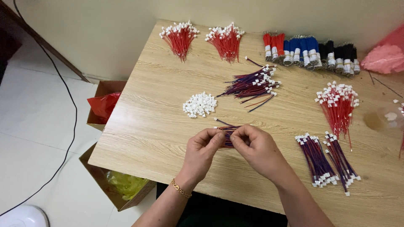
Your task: The person repeatedly picks small white plastic connectors from a pile and slides them onto the ends of dark-colored wires, then places the assembled units on the table. The process is continuous and repetitive throughout the clip.
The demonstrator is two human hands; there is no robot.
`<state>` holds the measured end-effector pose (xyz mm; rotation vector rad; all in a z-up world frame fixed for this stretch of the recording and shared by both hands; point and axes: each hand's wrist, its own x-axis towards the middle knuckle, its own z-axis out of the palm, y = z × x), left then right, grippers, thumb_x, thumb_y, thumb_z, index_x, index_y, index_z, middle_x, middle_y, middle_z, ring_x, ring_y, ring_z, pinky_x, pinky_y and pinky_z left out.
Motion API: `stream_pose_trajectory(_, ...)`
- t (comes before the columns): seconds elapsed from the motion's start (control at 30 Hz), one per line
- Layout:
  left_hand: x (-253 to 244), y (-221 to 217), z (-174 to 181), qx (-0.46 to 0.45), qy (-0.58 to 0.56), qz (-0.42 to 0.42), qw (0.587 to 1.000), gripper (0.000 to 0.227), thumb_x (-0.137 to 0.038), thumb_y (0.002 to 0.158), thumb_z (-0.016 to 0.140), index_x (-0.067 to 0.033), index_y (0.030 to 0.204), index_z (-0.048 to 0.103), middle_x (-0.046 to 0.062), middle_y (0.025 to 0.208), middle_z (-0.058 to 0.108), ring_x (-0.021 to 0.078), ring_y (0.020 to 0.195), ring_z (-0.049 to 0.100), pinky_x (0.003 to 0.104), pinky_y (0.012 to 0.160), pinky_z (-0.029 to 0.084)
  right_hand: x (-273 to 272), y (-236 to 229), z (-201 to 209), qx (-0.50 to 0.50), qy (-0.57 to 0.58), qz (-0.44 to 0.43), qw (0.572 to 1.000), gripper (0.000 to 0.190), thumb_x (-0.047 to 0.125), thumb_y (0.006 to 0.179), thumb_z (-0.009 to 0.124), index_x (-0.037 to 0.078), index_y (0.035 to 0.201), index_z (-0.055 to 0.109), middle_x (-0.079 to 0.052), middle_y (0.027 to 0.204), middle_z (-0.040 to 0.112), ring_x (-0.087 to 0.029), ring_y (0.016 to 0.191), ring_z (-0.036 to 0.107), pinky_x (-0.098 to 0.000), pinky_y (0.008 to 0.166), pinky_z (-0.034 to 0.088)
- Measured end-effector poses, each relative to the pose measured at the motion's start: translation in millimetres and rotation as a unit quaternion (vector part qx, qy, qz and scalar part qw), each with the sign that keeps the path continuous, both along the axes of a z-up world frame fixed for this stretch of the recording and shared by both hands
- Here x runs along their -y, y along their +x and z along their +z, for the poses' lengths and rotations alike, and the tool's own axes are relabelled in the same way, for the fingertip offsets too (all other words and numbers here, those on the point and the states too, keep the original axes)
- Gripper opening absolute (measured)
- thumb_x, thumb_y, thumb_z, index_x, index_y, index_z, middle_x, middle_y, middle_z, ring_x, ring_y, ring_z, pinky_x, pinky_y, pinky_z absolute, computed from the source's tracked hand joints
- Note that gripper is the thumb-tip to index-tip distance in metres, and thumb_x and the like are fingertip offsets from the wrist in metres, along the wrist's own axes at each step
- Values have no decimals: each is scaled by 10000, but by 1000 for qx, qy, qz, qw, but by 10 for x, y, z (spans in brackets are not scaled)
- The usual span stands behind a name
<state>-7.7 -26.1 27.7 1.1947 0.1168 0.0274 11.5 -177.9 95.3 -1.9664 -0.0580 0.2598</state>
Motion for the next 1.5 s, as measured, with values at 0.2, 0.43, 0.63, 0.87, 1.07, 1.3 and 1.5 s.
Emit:
stream_pose_trajectory(0.2, -62, -78, 193, 114, 198, 76, 971, 62, -110, 858, 716, -63, 890, 742, 94, 716, 655, 140, 679, 592, 305, 659, 515, -14, -23, -309, 45, 53, -4, 998, 146, 43, 853, 653, 19, 996, 667, -60, 697, 590, -127, 671, 543, -247, 573, 479)
stream_pose_trajectory(0.43, -181, -186, 42, 177, 300, 68, 935, 63, -150, 899, 631, -125, 903, 689, 2, 761, 575, 119, 721, 517, 264, 674, 443, -71, -92, -311, 70, -57, 90, 992, 81, 180, 882, 625, 127, 871, 685, 20, 794, 659, -91, 737, 601, -243, 685, 459)
stream_pose_trajectory(0.63, -512, 197, -223, 127, 316, -10, 940, 240, -207, 897, 679, -52, 1076, 721, 144, 770, 637, 255, 719, 615, 395, 709, 503, -11, 11, -480, 81, -30, 42, 995, 94, 145, 863, 659, 57, 874, 690, -148, 686, 626, -261, 674, 627, -378, 661, 505)
stream_pose_trajectory(0.87, -651, 813, -777, 236, 677, 120, 687, 168, -295, 748, 770, -300, 908, 722, -60, 816, 575, 151, 801, 610, 351, 829, 453, 20, 80, -574, -28, 81, -23, 996, 82, 109, 831, 677, 31, 818, 699, -53, 483, 533, -132, 503, 496, -244, 492, 421)
stream_pose_trajectory(1.07, -616, 944, -859, 213, 708, 114, 663, 83, -366, 742, 765, -322, 801, 728, -46, 803, 542, 174, 789, 592, 362, 814, 435, 80, 150, -676, -37, 85, -33, 995, 99, 85, 828, 679, -7, 849, 710, -78, 568, 589, -136, 532, 520, -255, 508, 435)
stream_pose_trajectory(1.3, -554, 946, -768, 213, 694, 123, 677, 40, -288, 776, 760, -289, 781, 720, -43, 811, 558, 153, 802, 594, 326, 773, 417, -10, 210, -558, -54, 67, -20, 996, 104, 97, 818, 699, 14, 867, 737, -90, 559, 622, -141, 554, 543, -255, 535, 464)
stream_pose_trajectory(1.5, -452, 596, -385, 57, 376, 6, 925, 73, -169, 804, 717, -178, 876, 716, 68, 776, 723, 214, 783, 704, 321, 741, 529, -1, 224, -524, -36, 58, -28, 997, 95, 72, 808, 700, 7, 869, 735, -89, 610, 640, -136, 613, 534, -265, 576, 472)
